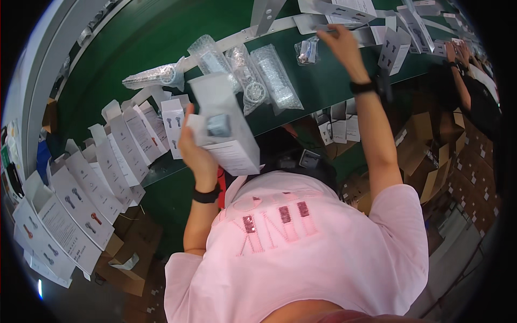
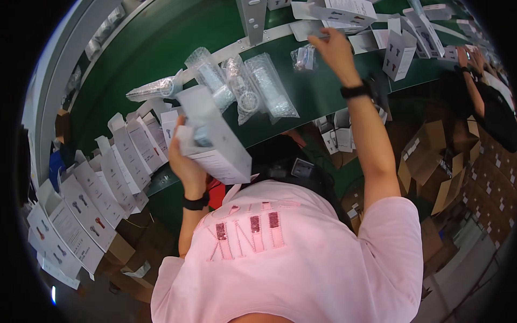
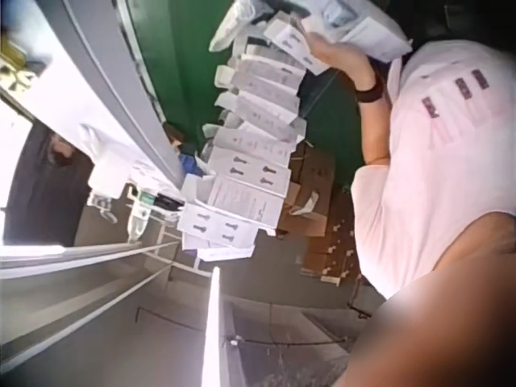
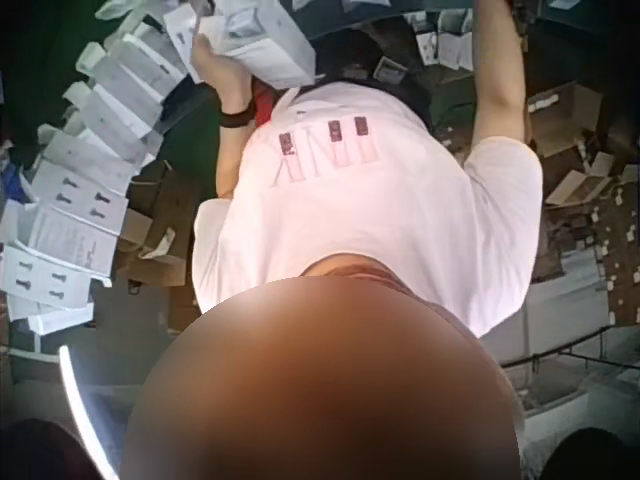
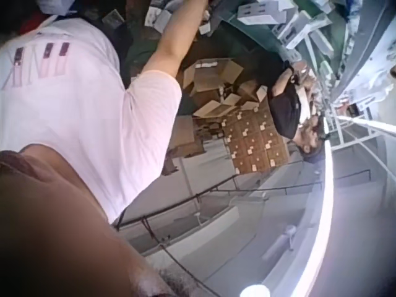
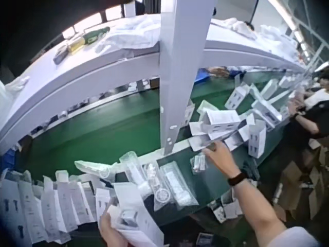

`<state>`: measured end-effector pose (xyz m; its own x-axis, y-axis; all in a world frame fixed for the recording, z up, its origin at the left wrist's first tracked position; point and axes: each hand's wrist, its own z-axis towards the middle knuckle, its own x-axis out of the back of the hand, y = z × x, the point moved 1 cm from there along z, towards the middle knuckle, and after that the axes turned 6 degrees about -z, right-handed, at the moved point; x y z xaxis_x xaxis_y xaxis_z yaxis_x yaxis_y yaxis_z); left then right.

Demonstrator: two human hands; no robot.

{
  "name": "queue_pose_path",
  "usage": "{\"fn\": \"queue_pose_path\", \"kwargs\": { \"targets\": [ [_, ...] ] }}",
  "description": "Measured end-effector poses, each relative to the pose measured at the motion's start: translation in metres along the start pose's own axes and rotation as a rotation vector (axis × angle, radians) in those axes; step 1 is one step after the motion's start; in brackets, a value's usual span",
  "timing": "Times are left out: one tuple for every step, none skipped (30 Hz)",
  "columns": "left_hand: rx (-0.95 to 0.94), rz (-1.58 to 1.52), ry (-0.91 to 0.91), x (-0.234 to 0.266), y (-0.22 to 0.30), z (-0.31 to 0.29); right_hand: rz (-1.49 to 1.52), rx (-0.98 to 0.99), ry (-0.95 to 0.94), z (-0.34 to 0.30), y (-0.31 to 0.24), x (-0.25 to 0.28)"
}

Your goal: Packaging handheld fans, batteries, and manuals into product boxes on an assembly line.

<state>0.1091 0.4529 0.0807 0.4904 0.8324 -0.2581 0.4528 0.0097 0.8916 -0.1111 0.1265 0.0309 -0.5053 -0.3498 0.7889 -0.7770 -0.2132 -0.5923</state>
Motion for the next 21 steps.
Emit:
{"fn": "queue_pose_path", "kwargs": {
  "targets": [
    [0.013, -0.036, 0.000, -0.006, 0.010, 0.003, -0.342, -0.017, 0.097, 0.015, 0.037, -0.027],
    [0.016, -0.035, 0.003, -0.011, 0.011, 0.008, -0.331, -0.050, 0.025, 0.023, 0.059, -0.060],
    [0.012, -0.066, -0.039, -0.015, 0.012, 0.010, -0.317, -0.081, -0.059, 0.022, 0.071, -0.087],
    [0.006, -0.096, -0.074, -0.018, 0.013, 0.011, -0.313, -0.073, -0.079, 0.018, 0.071, -0.100],
    [0.011, -0.135, -0.075, -0.030, 0.010, 0.011, -0.257, -0.052, -0.027, 0.013, 0.075, -0.107],
    [-0.021, -0.036, -0.152, -0.041, 0.006, 0.014, -0.198, -0.030, 0.035, 0.013, 0.076, -0.108],
    [-0.053, 0.066, -0.217, -0.045, 0.001, 0.015, -0.113, 0.019, 0.010, 0.013, 0.078, -0.095],
    [-0.073, 0.097, -0.236, -0.050, 0.004, 0.011, 0.071, 0.011, 0.021, 0.013, 0.062, -0.074],
    [-0.112, 0.127, -0.208, -0.048, 0.010, 0.006, 0.139, -0.084, -0.139, -0.002, -0.016, -0.030],
    [-0.101, 0.137, -0.257, -0.057, 0.014, 0.002, 0.459, -0.068, -0.106, -0.013, -0.038, 0.011],
    [-0.087, 0.150, -0.305, -0.064, 0.017, -0.002, 0.660, 0.022, -0.082, -0.032, -0.075, 0.047],
    [-0.029, 0.106, -0.363, -0.079, 0.018, -0.004, 0.673, 0.068, -0.079, -0.057, -0.109, 0.090],
    [-0.029, 0.104, -0.375, -0.088, 0.021, -0.010, 0.703, 0.128, -0.103, -0.078, -0.140, 0.112],
    [0.004, 0.049, -0.407, -0.095, 0.026, -0.019, 0.584, 0.197, -0.170, -0.098, -0.163, 0.122],
    [0.039, -0.009, -0.451, -0.102, 0.031, -0.024, 0.458, 0.261, -0.224, -0.114, -0.182, 0.127],
    [-0.049, 0.114, -0.447, -0.101, 0.039, -0.029, 0.362, 0.254, -0.366, -0.122, -0.200, 0.115],
    [-0.046, 0.105, -0.464, -0.100, 0.040, -0.032, 0.281, 0.229, -0.413, -0.130, -0.209, 0.111],
    [-0.013, 0.099, -0.495, -0.101, 0.039, -0.034, 0.206, 0.208, -0.460, -0.136, -0.213, 0.109],
    [0.021, 0.094, -0.521, -0.101, 0.039, -0.035, 0.257, 0.256, -0.389, -0.141, -0.211, 0.105],
    [0.020, 0.092, -0.529, -0.099, 0.040, -0.037, 0.240, 0.276, -0.274, -0.142, -0.212, 0.115],
    [0.065, 0.053, -0.522, -0.096, 0.042, -0.039, 0.218, 0.302, -0.165, -0.142, -0.219, 0.128]
  ]
}}
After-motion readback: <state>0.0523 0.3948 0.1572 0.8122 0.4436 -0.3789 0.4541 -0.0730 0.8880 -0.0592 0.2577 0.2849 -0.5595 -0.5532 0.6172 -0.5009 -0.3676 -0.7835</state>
